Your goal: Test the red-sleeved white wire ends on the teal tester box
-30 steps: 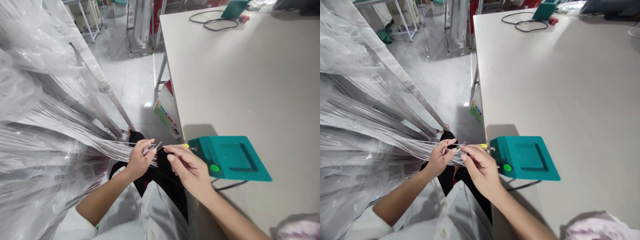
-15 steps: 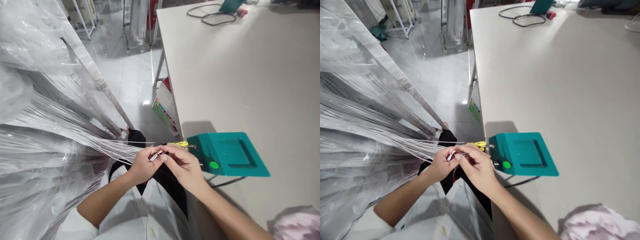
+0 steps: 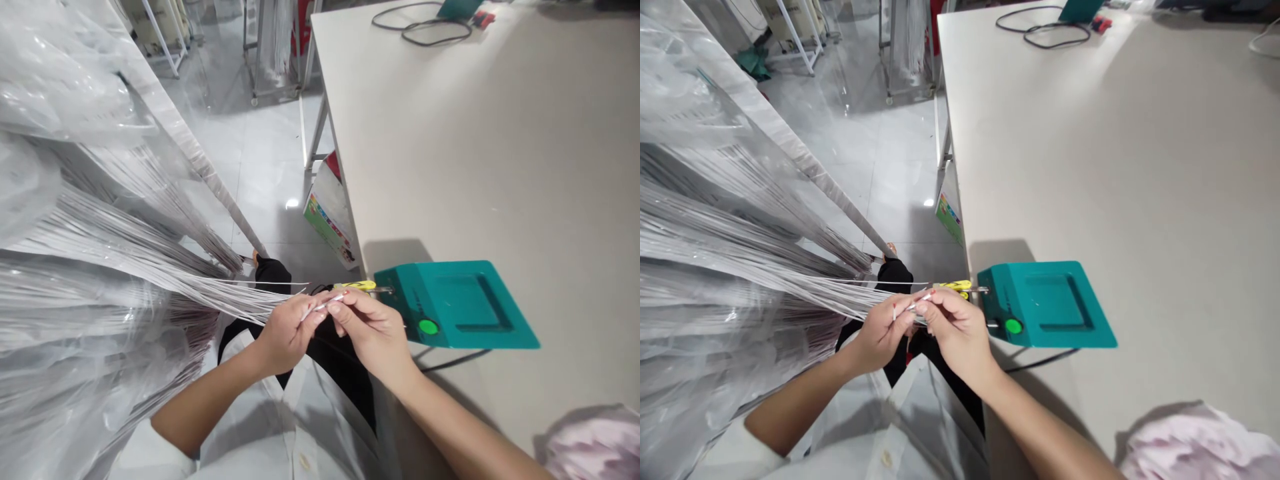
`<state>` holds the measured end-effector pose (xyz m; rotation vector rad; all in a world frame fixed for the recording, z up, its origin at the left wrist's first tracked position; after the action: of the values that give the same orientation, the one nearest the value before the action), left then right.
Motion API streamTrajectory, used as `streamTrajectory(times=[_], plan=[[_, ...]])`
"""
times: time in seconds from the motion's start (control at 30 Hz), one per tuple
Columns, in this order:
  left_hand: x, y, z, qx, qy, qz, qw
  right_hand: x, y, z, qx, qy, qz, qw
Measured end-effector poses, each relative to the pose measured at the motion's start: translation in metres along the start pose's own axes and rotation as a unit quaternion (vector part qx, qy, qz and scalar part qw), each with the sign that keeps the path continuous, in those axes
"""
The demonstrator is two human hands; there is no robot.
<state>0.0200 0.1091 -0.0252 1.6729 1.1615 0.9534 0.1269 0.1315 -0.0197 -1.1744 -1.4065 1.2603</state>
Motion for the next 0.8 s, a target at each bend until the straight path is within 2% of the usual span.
streamTrajectory(times=[0.1,0.17,0.23,0.43,0.57,0.67,0.8], plan=[[-0.004,0.004,-0.017,0.033,0.074,0.014,0.997,0.0,0.001,-0.004,-0.014,0.023,0.007,1.0],[-0.009,0.008,-0.031,0.046,0.145,0.017,0.988,-0.001,-0.003,-0.004,-0.056,0.023,-0.016,0.998],[-0.011,0.013,-0.034,0.042,0.182,0.022,0.982,-0.003,-0.008,0.0,-0.114,0.011,-0.055,0.992],[0.0,0.005,-0.024,-0.021,0.161,-0.014,0.987,-0.012,-0.021,0.01,-0.217,-0.013,-0.166,0.962],[0.001,0.007,-0.03,-0.012,0.173,0.023,0.985,-0.016,-0.027,0.02,-0.242,-0.067,-0.222,0.942],[-0.001,0.007,-0.035,0.007,0.19,0.025,0.981,-0.012,-0.031,0.011,-0.273,-0.025,-0.219,0.936],[-0.001,0.007,-0.03,0.008,0.174,0.011,0.985,-0.004,-0.028,-0.007,-0.235,0.037,-0.151,0.96]])
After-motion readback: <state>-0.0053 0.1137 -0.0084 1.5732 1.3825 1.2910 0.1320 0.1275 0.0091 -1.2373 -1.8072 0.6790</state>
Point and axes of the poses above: each hand's wrist, its own x-axis towards the middle knuckle, its own z-axis out of the palm, y = z × x, the point moved 10 cm from there along x, towards the middle knuckle, and after that the axes turned 5 degrees about -x, right-handed, at the moved point
